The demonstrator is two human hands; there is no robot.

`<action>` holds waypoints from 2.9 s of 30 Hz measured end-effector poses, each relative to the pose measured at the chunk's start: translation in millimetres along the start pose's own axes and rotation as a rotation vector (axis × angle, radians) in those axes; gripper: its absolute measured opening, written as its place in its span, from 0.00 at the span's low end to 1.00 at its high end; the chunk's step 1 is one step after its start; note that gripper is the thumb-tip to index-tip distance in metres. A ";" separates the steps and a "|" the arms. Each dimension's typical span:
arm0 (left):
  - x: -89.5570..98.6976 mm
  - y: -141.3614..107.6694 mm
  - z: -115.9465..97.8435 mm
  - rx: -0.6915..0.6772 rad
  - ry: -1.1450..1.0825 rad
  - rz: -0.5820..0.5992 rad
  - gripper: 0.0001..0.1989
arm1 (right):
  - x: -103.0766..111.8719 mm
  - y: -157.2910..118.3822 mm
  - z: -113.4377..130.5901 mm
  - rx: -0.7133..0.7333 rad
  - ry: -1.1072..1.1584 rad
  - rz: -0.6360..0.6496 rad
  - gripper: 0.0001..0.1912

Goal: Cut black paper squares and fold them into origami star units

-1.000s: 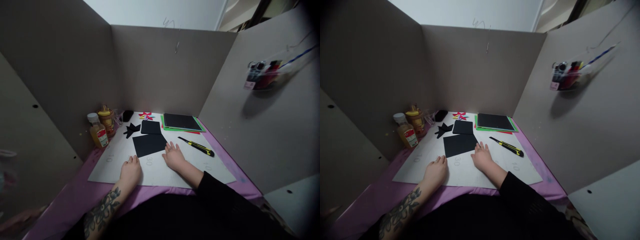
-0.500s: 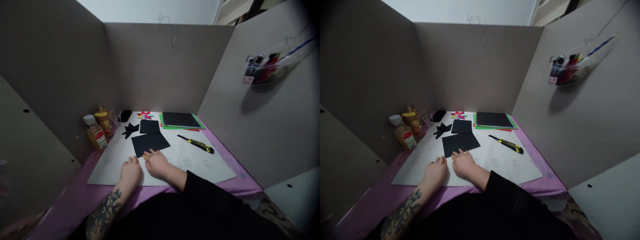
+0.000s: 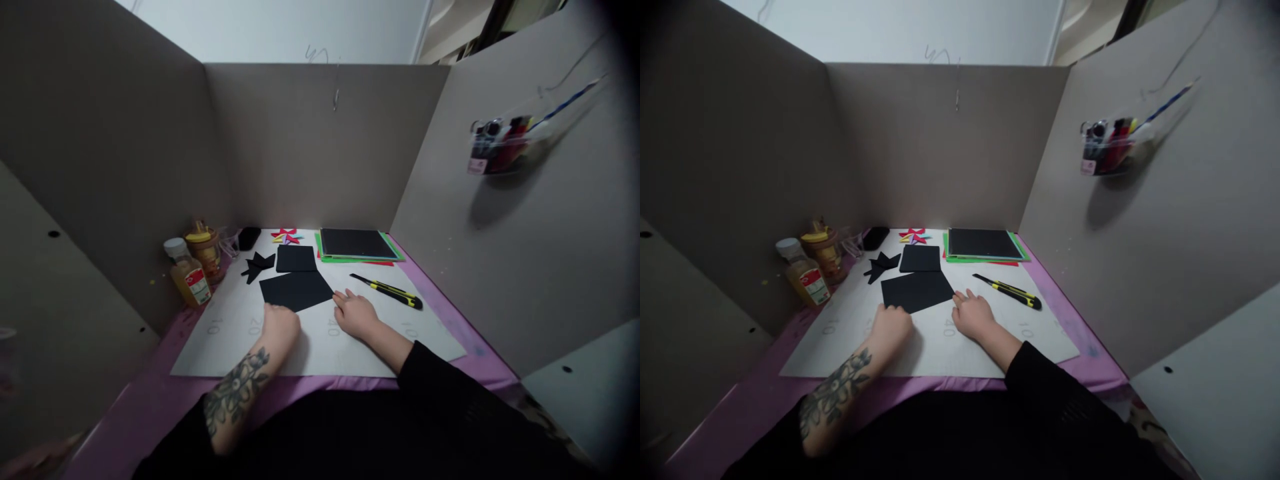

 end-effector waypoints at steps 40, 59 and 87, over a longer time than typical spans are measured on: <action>-33.8 -32.2 57.7 0.181 -0.483 -0.155 0.17 | -3.6 13.4 -16.4 -0.114 0.316 -0.054 0.18; -55.3 3.1 71.8 0.185 -1.792 -0.364 0.19 | -12.1 -6.3 7.8 -0.162 0.992 -0.241 0.23; -63.4 -1.1 74.7 0.099 -1.518 -0.471 0.18 | -13.9 -4.2 -8.3 -0.234 1.463 -0.521 0.25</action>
Point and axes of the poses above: each hand's wrist, its own y-axis towards the middle knuckle, its own x-axis out of the back of the hand, z = x × y, the point moved 2 cm from there along y, towards the middle knuckle, and after that the axes turned 2 degrees about -y, right-handed, at the moved point
